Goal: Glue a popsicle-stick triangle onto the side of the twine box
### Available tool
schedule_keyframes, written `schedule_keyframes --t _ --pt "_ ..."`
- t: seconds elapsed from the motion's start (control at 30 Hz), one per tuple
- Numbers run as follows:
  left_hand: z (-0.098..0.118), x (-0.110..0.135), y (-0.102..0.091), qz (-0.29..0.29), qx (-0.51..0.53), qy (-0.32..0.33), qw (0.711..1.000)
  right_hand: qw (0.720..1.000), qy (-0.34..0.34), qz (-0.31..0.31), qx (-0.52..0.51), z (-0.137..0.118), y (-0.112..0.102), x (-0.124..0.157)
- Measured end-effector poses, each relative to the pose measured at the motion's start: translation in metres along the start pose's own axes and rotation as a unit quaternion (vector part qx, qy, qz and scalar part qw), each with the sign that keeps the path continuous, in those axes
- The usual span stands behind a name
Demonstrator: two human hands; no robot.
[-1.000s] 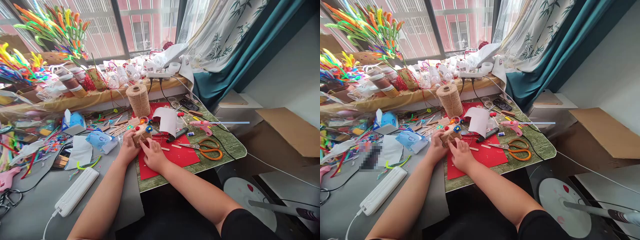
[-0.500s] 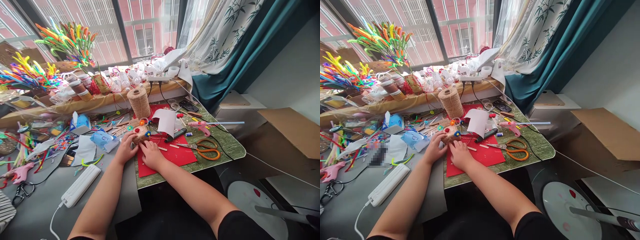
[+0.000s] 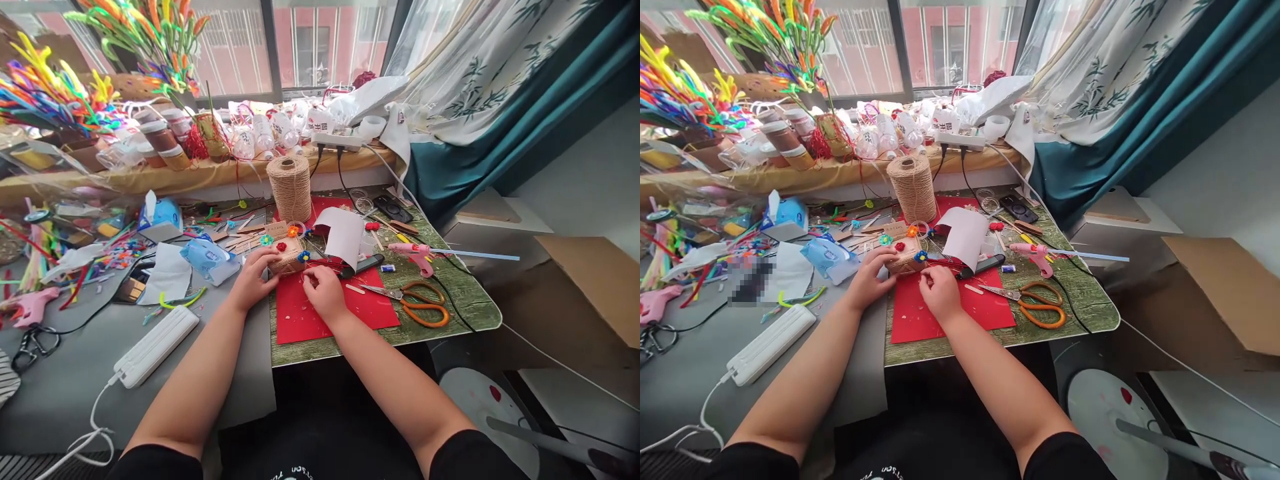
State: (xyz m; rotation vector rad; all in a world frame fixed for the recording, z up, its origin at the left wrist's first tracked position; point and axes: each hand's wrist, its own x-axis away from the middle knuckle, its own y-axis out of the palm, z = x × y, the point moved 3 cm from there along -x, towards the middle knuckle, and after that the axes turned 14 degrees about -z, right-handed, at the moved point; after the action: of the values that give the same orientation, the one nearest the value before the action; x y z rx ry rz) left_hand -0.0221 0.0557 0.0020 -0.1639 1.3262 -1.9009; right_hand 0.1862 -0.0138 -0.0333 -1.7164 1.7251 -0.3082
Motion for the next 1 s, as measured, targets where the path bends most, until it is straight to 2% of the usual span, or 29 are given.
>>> schedule_keyframes --t 0.13,0.3,0.5,0.63,1.0 --pt "-0.003 0.0 0.001 0.002 0.007 -0.006 1.0 0.997 0.023 -0.035 0.067 0.004 0.004 -0.006" --pt "-0.004 0.0 0.002 0.006 0.017 -0.003 1.0 0.979 0.045 -0.094 0.176 0.0 0.012 -0.012" --pt "-0.005 -0.001 0.0 0.006 0.025 0.005 1.0 0.964 0.103 -0.142 0.198 0.005 0.014 -0.031" --pt "-0.005 -0.002 -0.001 0.006 0.025 0.012 1.0 0.962 0.118 -0.142 0.203 0.007 0.012 -0.036" --pt "-0.005 -0.004 0.003 0.014 0.014 0.003 1.0 0.982 0.088 -0.09 0.14 0.005 0.006 -0.029"
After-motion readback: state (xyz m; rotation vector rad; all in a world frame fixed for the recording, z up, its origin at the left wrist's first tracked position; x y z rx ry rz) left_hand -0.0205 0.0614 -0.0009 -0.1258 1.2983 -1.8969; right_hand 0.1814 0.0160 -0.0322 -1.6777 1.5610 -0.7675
